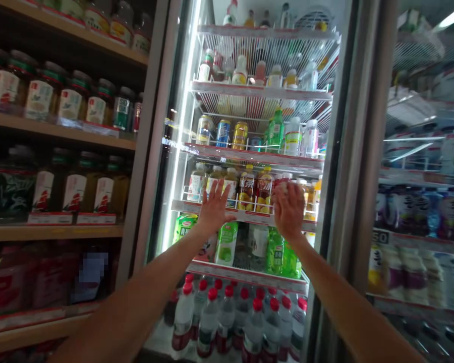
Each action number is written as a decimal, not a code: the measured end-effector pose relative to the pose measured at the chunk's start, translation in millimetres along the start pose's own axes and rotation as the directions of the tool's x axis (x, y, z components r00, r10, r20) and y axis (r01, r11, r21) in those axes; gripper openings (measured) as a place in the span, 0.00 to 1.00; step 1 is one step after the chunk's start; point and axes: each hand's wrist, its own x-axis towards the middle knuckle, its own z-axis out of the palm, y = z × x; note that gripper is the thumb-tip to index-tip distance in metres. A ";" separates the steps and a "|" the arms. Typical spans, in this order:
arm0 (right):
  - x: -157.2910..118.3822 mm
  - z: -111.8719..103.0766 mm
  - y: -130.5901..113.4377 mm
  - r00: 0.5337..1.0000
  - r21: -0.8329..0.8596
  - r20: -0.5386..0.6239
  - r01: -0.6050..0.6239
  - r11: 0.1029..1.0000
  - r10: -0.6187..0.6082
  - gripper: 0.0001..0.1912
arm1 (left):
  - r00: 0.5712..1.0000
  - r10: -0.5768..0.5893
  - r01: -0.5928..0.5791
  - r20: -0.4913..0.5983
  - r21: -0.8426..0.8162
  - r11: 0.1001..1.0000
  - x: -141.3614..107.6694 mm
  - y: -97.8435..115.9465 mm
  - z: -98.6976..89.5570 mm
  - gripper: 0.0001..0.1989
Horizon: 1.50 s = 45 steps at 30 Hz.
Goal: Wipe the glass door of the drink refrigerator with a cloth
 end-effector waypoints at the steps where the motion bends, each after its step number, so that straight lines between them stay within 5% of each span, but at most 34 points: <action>1: -4.1 2.5 -11.3 0.996 0.016 0.052 0.075 0.997 -0.075 0.18 | 1.000 -0.004 0.004 -0.003 0.008 1.000 -1.2 0.2 0.9 0.50; 5: -15.1 -1.8 -7.2 0.965 0.035 0.158 0.207 0.978 -0.210 0.18 | 1.000 -0.011 0.011 -0.001 0.029 1.000 -4.7 0.9 1.7 0.48; 8: -13.2 -12.3 32.4 1.000 -0.033 0.018 0.017 0.999 -0.016 0.17 | 1.000 -0.017 0.016 0.025 0.040 0.999 -5.6 2.1 -0.3 0.48; 11: -8.8 -14.0 50.1 0.976 -0.062 -0.133 -0.179 0.982 0.170 0.18 | 0.999 -0.022 0.020 0.042 0.053 0.998 -5.3 2.8 -1.3 0.48; 14: -12.2 -5.2 22.0 0.985 -0.012 -0.114 -0.133 0.991 0.131 0.19 | 0.999 -0.023 0.021 0.033 0.064 0.998 -4.8 3.1 -0.7 0.48; 19: -31.5 3.0 -31.6 0.967 0.095 0.145 0.195 0.976 -0.207 0.18 | 1.000 -0.012 0.009 0.028 0.092 0.996 -6.2 1.4 -0.4 0.49; 22: -40.1 -6.2 -7.9 0.974 0.043 0.114 0.194 0.980 -0.198 0.17 | 0.999 0.015 -0.020 0.052 0.091 0.996 -8.0 -0.3 -2.1 0.52; 27: -40.0 -18.7 46.7 0.990 -0.064 -0.103 -0.103 0.993 0.096 0.19 | 0.997 0.000 -0.005 0.077 0.068 0.998 -9.1 2.5 -4.8 0.52; 31: -42.0 -9.6 14.3 0.991 -0.017 -0.108 -0.083 0.996 0.081 0.19 | 0.994 -0.032 0.027 0.100 0.054 0.998 -13.4 6.4 -3.0 0.51; 34: -49.5 -3.7 -20.6 0.996 0.018 0.046 0.078 0.997 -0.079 0.18 | 0.994 -0.021 0.013 0.108 0.071 0.997 -18.5 5.2 0.6 0.52; 37: -57.6 -9.0 -17.9 0.974 0.020 0.145 0.174 0.985 -0.175 0.17 | 0.995 0.005 -0.013 0.097 0.083 0.996 -21.9 1.8 4.2 0.53; 42: -59.4 -27.0 34.7 0.997 -0.105 -0.023 -0.080 0.991 0.079 0.17 | 0.997 0.015 -0.022 0.078 0.088 0.996 -22.8 1.8 5.5 0.54; 45: -58.7 -24.5 27.8 0.989 -0.073 -0.061 -0.137 0.988 0.133 0.18 | 0.996 0.002 -0.009 0.087 0.091 0.996 -23.6 4.7 4.3 0.53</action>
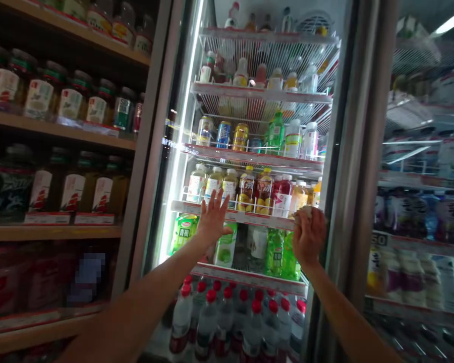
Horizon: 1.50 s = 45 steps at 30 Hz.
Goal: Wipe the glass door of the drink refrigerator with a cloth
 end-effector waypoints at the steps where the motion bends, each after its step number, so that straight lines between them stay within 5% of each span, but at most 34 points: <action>1: -2.7 1.9 -10.3 1.000 0.020 0.014 0.020 1.000 -0.020 0.18 | 1.000 -0.004 0.004 0.004 0.002 1.000 -0.6 0.9 -0.2 0.53; 4: -14.3 7.1 -42.9 0.975 0.094 0.133 0.169 0.981 -0.180 0.18 | 1.000 -0.005 0.005 0.010 0.007 1.000 -2.8 3.3 0.9 0.55; 7: -20.5 6.9 -47.1 0.931 0.129 0.218 0.268 0.955 -0.291 0.18 | 1.000 -0.020 0.020 0.014 0.016 1.000 -4.3 5.3 3.1 0.58; 11: -12.6 4.1 -18.0 0.991 0.021 0.088 0.100 0.995 -0.101 0.18 | 1.000 -0.021 0.021 0.013 0.029 0.999 -6.4 9.0 4.3 0.57; 14: -6.8 7.2 -21.2 1.000 0.027 0.005 0.016 1.000 -0.016 0.19 | 1.000 -0.022 0.021 0.014 0.037 0.999 -9.2 11.3 5.8 0.57; 20: -22.0 10.2 -71.9 0.934 0.155 0.210 0.260 0.953 -0.290 0.18 | 0.999 -0.010 0.011 -0.033 0.028 1.000 -18.1 11.2 14.4 0.56; 23: -30.0 4.1 -53.7 0.942 0.109 0.205 0.247 0.963 -0.265 0.18 | 1.000 -0.015 0.016 -0.013 0.025 1.000 -21.4 11.0 16.9 0.54; 28: -38.8 -7.1 -2.7 0.997 -0.040 0.060 0.044 0.998 -0.042 0.21 | 1.000 -0.017 0.017 -0.001 0.009 1.000 -23.9 12.4 17.3 0.51; 31: -47.0 -4.9 -11.5 0.998 -0.013 0.042 0.053 0.999 -0.052 0.23 | 1.000 -0.021 0.021 -0.006 0.016 1.000 -25.0 13.1 18.3 0.50; 37: -58.5 1.9 -58.3 0.956 0.133 0.188 0.200 0.971 -0.223 0.21 | 1.000 -0.014 0.015 -0.023 0.023 1.000 -27.1 13.0 22.1 0.49; 40: -57.0 -3.9 -40.3 0.947 0.131 0.197 0.229 0.965 -0.252 0.20 | 1.000 -0.012 0.013 -0.026 0.020 1.000 -29.1 12.5 24.9 0.50; 45: -46.5 -9.1 -3.1 1.000 -0.019 0.023 -0.014 1.000 0.014 0.22 | 1.000 -0.003 0.003 -0.022 0.000 1.000 -32.3 13.9 24.9 0.51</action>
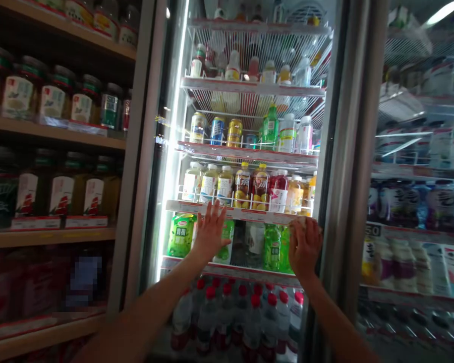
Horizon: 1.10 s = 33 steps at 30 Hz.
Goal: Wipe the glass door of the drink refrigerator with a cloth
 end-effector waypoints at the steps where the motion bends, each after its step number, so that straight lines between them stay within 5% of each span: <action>1: 0.1 1.2 -3.3 1.000 0.006 -0.018 -0.019 1.000 0.019 0.22 | 1.000 -0.004 0.004 0.009 -0.002 1.000 -0.5 0.9 -1.3 0.50; 8: -25.5 6.5 -62.0 0.962 0.149 0.193 0.164 0.975 -0.191 0.21 | 0.999 -0.003 0.002 0.053 0.005 1.000 -10.2 6.9 -3.0 0.49; 11: -28.6 2.0 -42.6 0.963 0.117 0.190 0.170 0.979 -0.190 0.21 | 0.998 0.014 -0.014 0.066 0.009 1.000 -16.1 5.7 2.5 0.48; 15: -20.2 -0.4 -14.3 0.999 0.018 0.044 0.013 1.000 -0.013 0.22 | 0.998 0.022 -0.022 0.051 0.003 1.000 -19.4 4.8 6.5 0.48; 18: -18.6 3.4 -31.0 0.999 0.045 0.045 0.012 0.999 -0.014 0.23 | 0.998 0.011 -0.011 0.063 -0.003 1.000 -20.1 7.2 5.3 0.47; 22: -25.3 5.0 -64.0 0.964 0.112 0.206 0.147 0.983 -0.167 0.21 | 0.998 -0.007 0.007 0.065 -0.001 1.000 -24.0 11.1 4.7 0.46; 25: -26.6 -1.1 -50.9 0.945 0.110 0.248 0.191 0.976 -0.213 0.19 | 0.998 -0.003 0.003 0.056 -0.008 1.000 -29.3 11.8 8.1 0.44; 30: -20.1 -10.3 -1.6 0.997 -0.031 0.040 -0.059 0.998 0.061 0.21 | 1.000 0.004 -0.003 0.024 -0.031 1.000 -37.8 12.6 16.1 0.44; 33: -28.5 -8.9 -16.8 0.998 0.013 0.062 -0.010 1.000 0.009 0.22 | 1.000 -0.003 0.004 0.018 -0.036 0.999 -40.7 14.3 19.0 0.44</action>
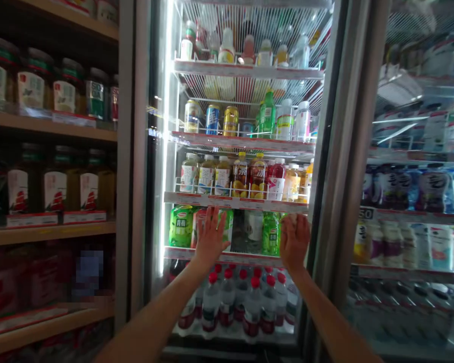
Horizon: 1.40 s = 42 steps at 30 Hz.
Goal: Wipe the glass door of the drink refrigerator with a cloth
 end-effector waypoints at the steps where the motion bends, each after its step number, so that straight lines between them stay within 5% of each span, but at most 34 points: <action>1: -5.9 1.6 -11.9 0.997 0.034 0.049 0.061 0.998 -0.062 0.22 | 1.000 -0.003 0.003 -0.004 0.001 1.000 -0.5 0.4 0.8 0.44; 6: -32.8 2.5 -43.1 0.929 0.172 0.236 0.247 0.954 -0.283 0.21 | 1.000 0.011 -0.011 -0.020 0.008 1.000 -2.5 0.2 3.5 0.44; 13: -23.9 -9.3 14.1 0.999 -0.017 0.022 -0.038 0.999 0.038 0.23 | 1.000 -0.012 0.012 0.009 0.002 1.000 -4.8 2.3 4.1 0.44; 19: -40.0 -3.5 -20.8 0.968 0.124 0.180 0.155 0.980 -0.176 0.24 | 1.000 -0.008 0.008 -0.006 0.022 1.000 -6.7 3.1 7.4 0.45; 23: -43.7 -11.0 6.7 0.986 0.030 0.132 0.101 0.994 -0.104 0.23 | 1.000 0.007 -0.007 -0.004 0.024 1.000 -8.4 2.1 7.9 0.45; 28: -33.7 -10.5 22.6 0.998 0.003 -0.005 -0.060 0.998 0.060 0.25 | 1.000 0.008 -0.008 -0.003 0.024 1.000 -9.3 2.2 8.0 0.45; 32: -16.2 3.2 -10.6 0.988 0.096 0.082 0.122 0.988 -0.130 0.24 | 1.000 0.009 -0.009 -0.019 0.031 0.999 -10.3 1.3 11.3 0.45; 35: 15.1 10.4 -11.2 0.955 0.121 0.142 0.245 0.962 -0.261 0.22 | 0.999 0.015 -0.013 -0.040 0.040 0.999 -11.1 -0.2 13.7 0.46; 40: 60.2 17.7 9.7 0.990 0.026 -0.115 -0.074 0.997 0.077 0.22 | 0.999 0.023 -0.022 -0.023 0.031 0.999 -11.3 0.1 11.9 0.46; 42: 56.8 18.5 -2.1 0.998 0.047 -0.050 -0.026 0.999 0.028 0.23 | 1.000 0.017 -0.016 -0.020 0.030 0.999 -11.4 0.9 11.4 0.46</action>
